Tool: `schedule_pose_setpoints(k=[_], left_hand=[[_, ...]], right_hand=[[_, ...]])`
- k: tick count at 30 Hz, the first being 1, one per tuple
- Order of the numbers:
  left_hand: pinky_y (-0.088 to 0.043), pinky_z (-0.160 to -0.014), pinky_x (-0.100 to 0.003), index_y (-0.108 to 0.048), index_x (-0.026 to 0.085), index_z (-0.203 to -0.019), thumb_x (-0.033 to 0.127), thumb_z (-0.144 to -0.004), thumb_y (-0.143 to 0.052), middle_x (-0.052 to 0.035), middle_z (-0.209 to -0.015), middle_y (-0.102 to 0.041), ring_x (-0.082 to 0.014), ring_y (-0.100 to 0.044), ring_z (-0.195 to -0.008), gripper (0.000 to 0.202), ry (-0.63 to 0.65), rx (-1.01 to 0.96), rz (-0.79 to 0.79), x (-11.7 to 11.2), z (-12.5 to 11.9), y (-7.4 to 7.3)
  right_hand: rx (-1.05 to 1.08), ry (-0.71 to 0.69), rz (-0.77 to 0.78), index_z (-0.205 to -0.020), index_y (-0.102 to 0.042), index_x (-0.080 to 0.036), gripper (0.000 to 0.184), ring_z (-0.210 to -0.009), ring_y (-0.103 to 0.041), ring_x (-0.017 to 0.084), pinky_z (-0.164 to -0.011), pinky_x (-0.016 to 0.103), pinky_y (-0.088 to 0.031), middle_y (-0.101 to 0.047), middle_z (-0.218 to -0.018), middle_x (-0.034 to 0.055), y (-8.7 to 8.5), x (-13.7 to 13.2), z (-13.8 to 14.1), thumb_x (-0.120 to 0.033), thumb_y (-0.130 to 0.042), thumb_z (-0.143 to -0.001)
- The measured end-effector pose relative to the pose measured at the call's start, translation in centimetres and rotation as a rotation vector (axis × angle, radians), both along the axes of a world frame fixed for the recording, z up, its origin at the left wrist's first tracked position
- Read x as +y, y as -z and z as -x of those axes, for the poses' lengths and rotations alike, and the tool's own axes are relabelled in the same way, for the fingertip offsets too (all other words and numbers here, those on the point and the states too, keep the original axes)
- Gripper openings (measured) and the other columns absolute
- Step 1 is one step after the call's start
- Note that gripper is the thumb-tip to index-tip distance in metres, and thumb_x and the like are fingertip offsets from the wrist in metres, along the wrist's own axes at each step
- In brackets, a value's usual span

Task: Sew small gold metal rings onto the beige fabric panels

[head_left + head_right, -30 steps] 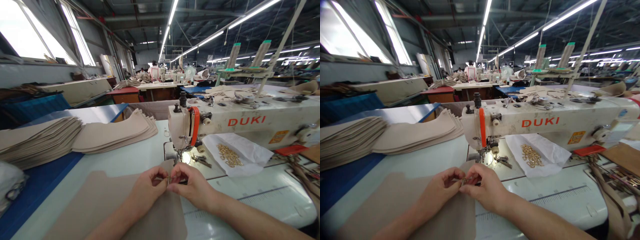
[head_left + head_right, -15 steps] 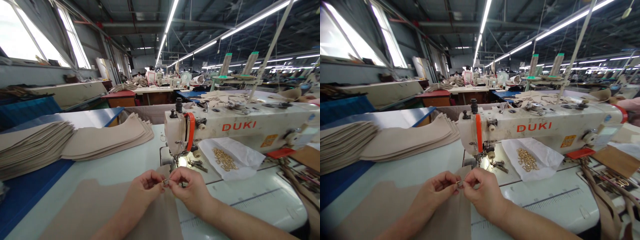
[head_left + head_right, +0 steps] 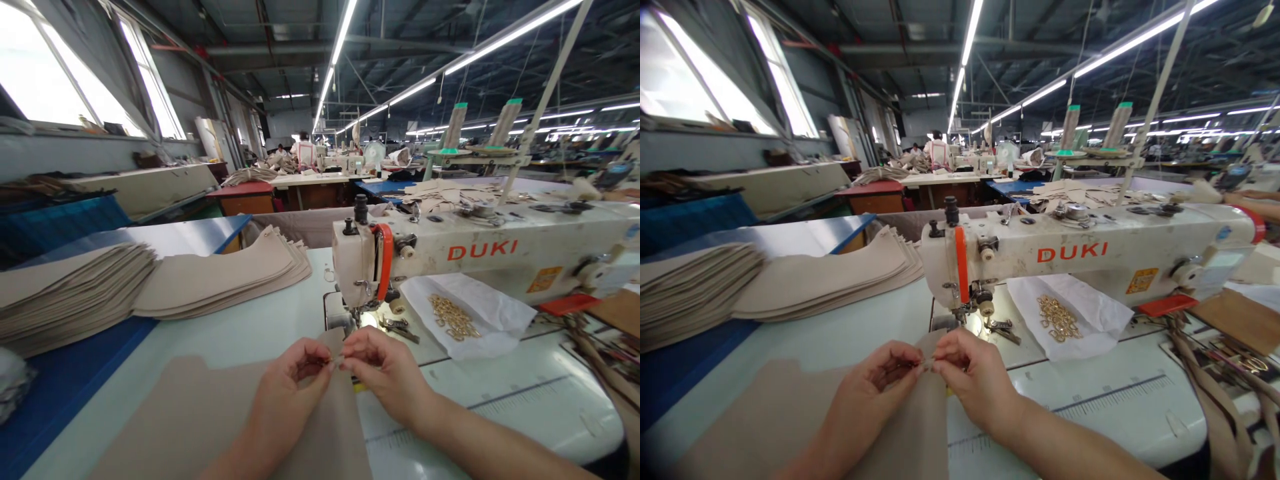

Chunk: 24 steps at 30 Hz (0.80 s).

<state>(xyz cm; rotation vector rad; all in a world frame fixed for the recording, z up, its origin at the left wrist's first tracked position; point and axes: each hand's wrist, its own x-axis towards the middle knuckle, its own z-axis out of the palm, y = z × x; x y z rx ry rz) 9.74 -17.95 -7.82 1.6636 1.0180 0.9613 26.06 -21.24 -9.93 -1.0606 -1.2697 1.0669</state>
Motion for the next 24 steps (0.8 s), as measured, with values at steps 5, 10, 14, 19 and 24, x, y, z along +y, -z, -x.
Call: schedule_pose_setpoints(k=[5,10,14,19,24], left_hand=[[-0.051,-0.066,-0.023,-0.06,0.019,-0.074,0.024,-0.07,-0.065,0.0016,-0.07,-0.064,-0.014,-0.062,-0.066,0.008,-0.019,0.012,-0.023,-0.3,0.1,0.1],[-0.051,-0.065,-0.023,-0.059,0.02,-0.072,0.025,-0.069,-0.065,0.0017,-0.068,-0.064,-0.0144,-0.062,-0.065,0.008,-0.029,0.01,-0.018,-0.5,-0.1,0.0],[-0.051,-0.067,-0.024,-0.058,0.019,-0.074,0.025,-0.07,-0.064,0.0011,-0.07,-0.064,-0.0148,-0.063,-0.067,0.009,0.009,0.01,0.021,-0.2,-0.2,0.0],[-0.051,-0.066,-0.028,-0.058,0.018,-0.077,0.029,-0.074,-0.06,-0.0016,-0.074,-0.065,-0.0178,-0.064,-0.07,0.012,0.143,0.163,0.038,0.8,0.3,-0.8],[-0.043,-0.096,-0.042,-0.058,0.019,-0.108,0.029,-0.08,-0.052,-0.0099,-0.113,-0.063,-0.0267,-0.058,-0.107,0.031,0.111,0.473,-0.338,1.5,1.2,-0.6]], right_hand=[[-0.058,-0.027,0.03,-0.074,-0.064,-0.019,0.006,-0.064,-0.06,0.013,-0.061,0.023,-0.044,-0.065,-0.069,-0.0002,0.0,-0.1,-0.3,-0.024,-0.062,-0.076],[-0.073,-0.032,0.039,-0.071,-0.064,-0.019,0.008,-0.061,-0.058,0.012,-0.059,0.022,-0.043,-0.064,-0.066,-0.0008,-0.4,-0.2,-0.1,-0.025,-0.061,-0.076],[-0.177,-0.017,0.003,-0.069,-0.061,-0.019,0.009,-0.055,-0.053,0.01,-0.054,0.021,-0.04,-0.06,-0.059,-0.0028,-0.4,-0.1,-0.1,-0.019,-0.056,-0.076],[-0.18,-0.021,0.108,-0.063,-0.057,-0.019,0.009,-0.049,-0.051,0.009,-0.049,0.019,-0.038,-0.056,-0.053,-0.0054,-0.4,-0.1,-0.4,-0.013,-0.056,-0.07],[-0.141,-0.031,0.331,-0.062,-0.054,-0.018,0.011,-0.042,-0.052,0.007,-0.043,0.017,-0.039,-0.056,-0.051,-0.0073,-1.2,0.6,-0.8,-0.01,-0.054,-0.068]])
